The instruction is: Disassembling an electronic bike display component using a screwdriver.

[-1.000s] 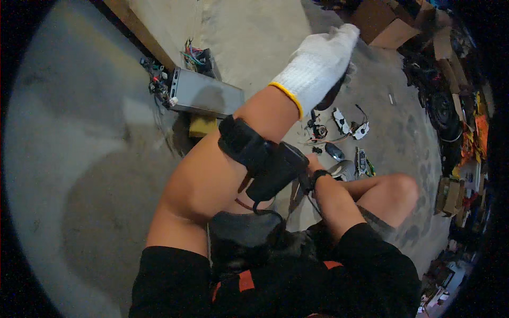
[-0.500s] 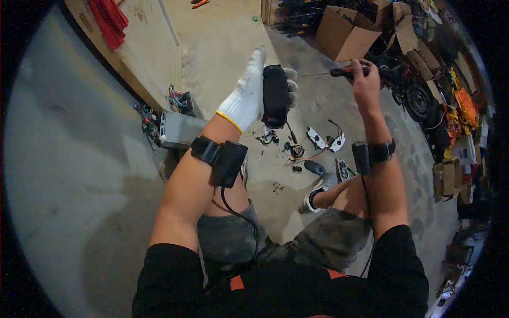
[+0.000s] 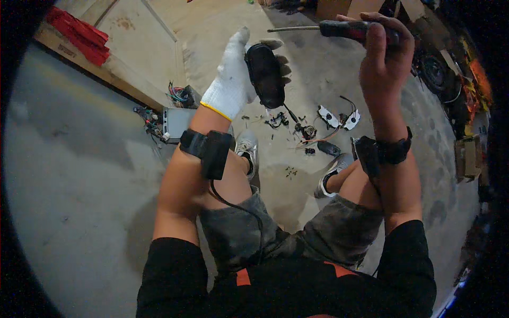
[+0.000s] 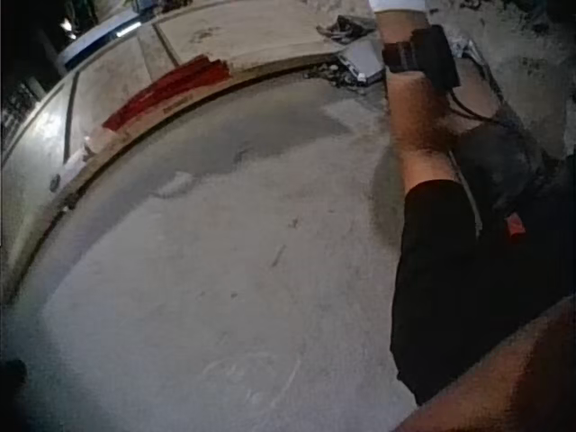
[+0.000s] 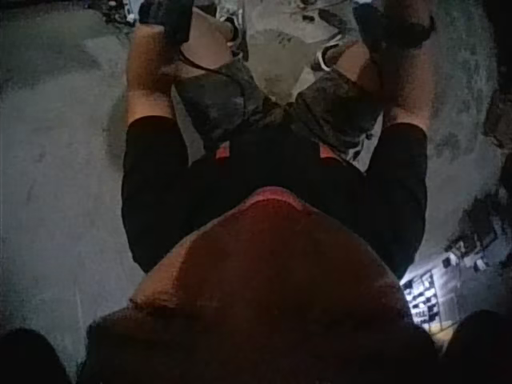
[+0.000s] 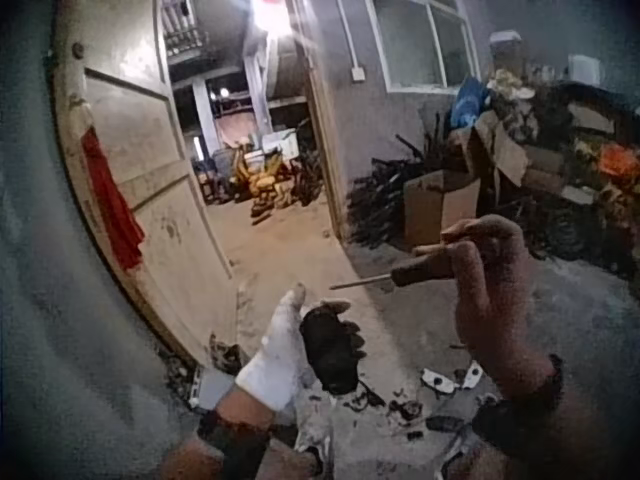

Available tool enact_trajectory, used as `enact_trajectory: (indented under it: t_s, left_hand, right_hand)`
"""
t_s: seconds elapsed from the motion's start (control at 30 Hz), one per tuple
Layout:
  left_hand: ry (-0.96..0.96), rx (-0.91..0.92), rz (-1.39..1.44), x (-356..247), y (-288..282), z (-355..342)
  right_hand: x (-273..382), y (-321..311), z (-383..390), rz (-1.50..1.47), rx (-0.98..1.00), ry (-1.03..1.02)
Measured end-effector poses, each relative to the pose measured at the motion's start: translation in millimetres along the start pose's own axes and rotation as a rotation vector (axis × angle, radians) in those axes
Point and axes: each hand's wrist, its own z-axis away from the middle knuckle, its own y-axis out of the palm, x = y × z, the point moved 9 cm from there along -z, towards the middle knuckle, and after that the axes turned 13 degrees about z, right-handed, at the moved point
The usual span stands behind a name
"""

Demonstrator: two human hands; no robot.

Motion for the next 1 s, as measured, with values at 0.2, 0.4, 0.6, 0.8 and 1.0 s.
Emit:
enact_trajectory:
  t_s: [0.2, 0.4, 0.6, 0.8, 1.0]
  left_hand:
    - [0.067, -0.127, 0.041, -2.7, -12.8, -11.2]
    - [0.086, -0.183, 0.015, -4.1, -17.2, -14.8]
    - [0.072, -0.155, 0.008, -2.0, -13.3, -15.3]
    - [0.118, -0.288, 0.042, -3.1, -22.1, -15.5]
    - [0.158, -0.462, -0.325, -14.6, -40.1, -6.1]
  right_hand:
    - [5.1, 20.2, 7.7, -0.239, 0.14, 0.044]
    - [5.0, 27.6, 11.1, -0.134, 0.198, 0.049]
    - [7.0, 26.1, 5.2, -0.174, 0.178, 0.12]
    - [-21.1, 15.4, 10.2, 0.224, 0.205, 0.373]
    - [-69.0, 16.8, 23.0, 0.585, 0.565, 0.668]
